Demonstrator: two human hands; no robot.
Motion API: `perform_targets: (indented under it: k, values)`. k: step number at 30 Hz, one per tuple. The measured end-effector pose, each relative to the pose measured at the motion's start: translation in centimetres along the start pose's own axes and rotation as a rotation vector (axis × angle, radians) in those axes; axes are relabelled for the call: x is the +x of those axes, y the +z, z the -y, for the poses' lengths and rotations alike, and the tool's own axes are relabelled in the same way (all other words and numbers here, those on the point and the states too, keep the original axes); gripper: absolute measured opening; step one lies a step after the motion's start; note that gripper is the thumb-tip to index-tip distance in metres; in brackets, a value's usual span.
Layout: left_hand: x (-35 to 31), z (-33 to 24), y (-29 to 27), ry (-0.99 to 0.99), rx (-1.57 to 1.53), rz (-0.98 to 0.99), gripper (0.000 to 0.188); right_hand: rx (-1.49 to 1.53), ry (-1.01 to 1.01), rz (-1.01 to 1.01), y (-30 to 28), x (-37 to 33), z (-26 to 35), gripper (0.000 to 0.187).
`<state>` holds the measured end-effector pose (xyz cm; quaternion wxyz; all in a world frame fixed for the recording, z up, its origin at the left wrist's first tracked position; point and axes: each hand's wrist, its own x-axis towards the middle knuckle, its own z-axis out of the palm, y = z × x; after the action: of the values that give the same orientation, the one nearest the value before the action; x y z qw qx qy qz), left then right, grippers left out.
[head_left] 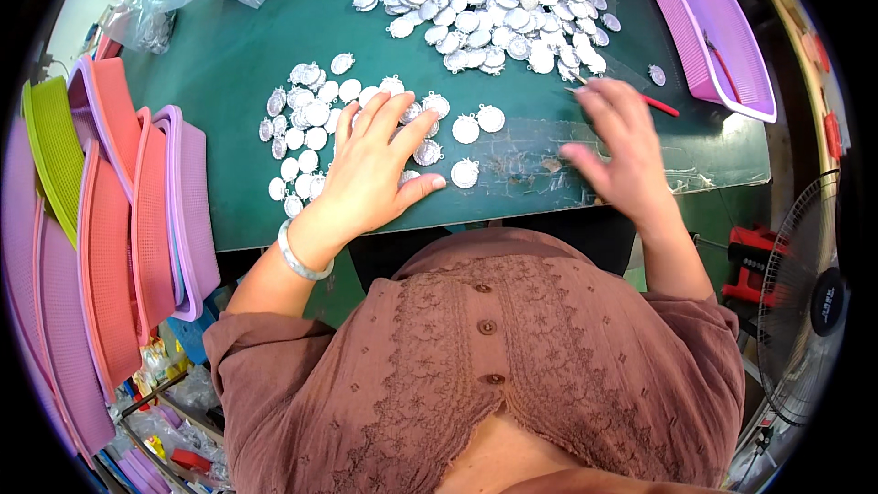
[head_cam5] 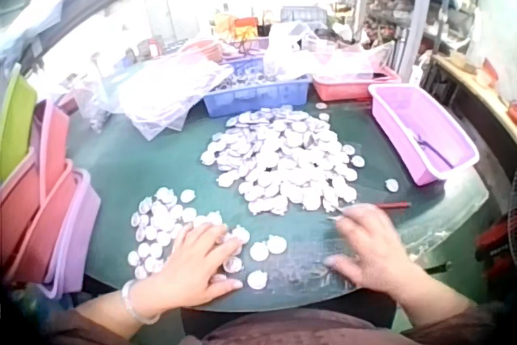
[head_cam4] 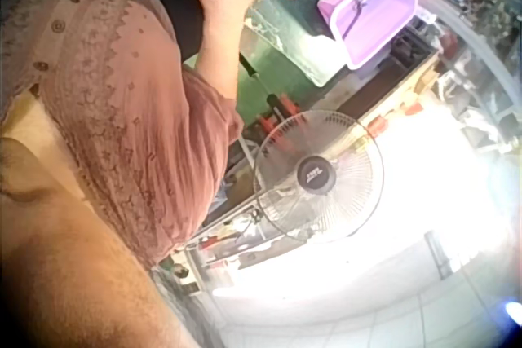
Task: The person uses pliers to attach small metal loops to silver circular pendants on a green table. They repeatedly pick up pendants, secure the loops, and place the finished pieces into a yellow basket.
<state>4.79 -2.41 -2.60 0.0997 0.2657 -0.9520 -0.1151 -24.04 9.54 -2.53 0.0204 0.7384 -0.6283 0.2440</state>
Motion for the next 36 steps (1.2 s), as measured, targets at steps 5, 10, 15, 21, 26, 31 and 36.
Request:
perform_targets:
  k: [5,10,15,21,26,31,36]
  values:
    - [-2.2,0.4,-0.9,-0.181,0.118,-0.025,0.086,0.143,-0.187,0.272,2.5,2.5,4.4,0.070]
    - [-5.3,2.5,-1.5,-0.444,0.186,-0.044,0.110,0.150,-0.227,0.331,5.6,4.1,5.7,0.060]
    - [-6.2,3.7,-1.3,-0.575,0.066,0.084,0.116,0.204,-0.266,0.290,7.7,5.5,6.7,0.054]
    - [-6.0,3.8,0.0,-0.483,0.067,-0.053,0.104,0.243,-0.285,0.271,8.4,6.8,7.0,0.055]
    - [-6.1,3.6,0.1,-0.490,0.120,-0.054,0.101,-0.003,-0.149,0.048,2.4,6.4,2.9,0.056]
    - [-6.1,3.9,0.7,-0.429,0.112,-0.105,0.096,-0.194,0.061,-0.142,-2.8,3.4,-3.9,0.046]
    - [-6.6,4.4,1.1,-0.395,0.090,-0.149,0.094,-0.192,0.148,-0.182,-4.5,1.4,-5.6,0.041]
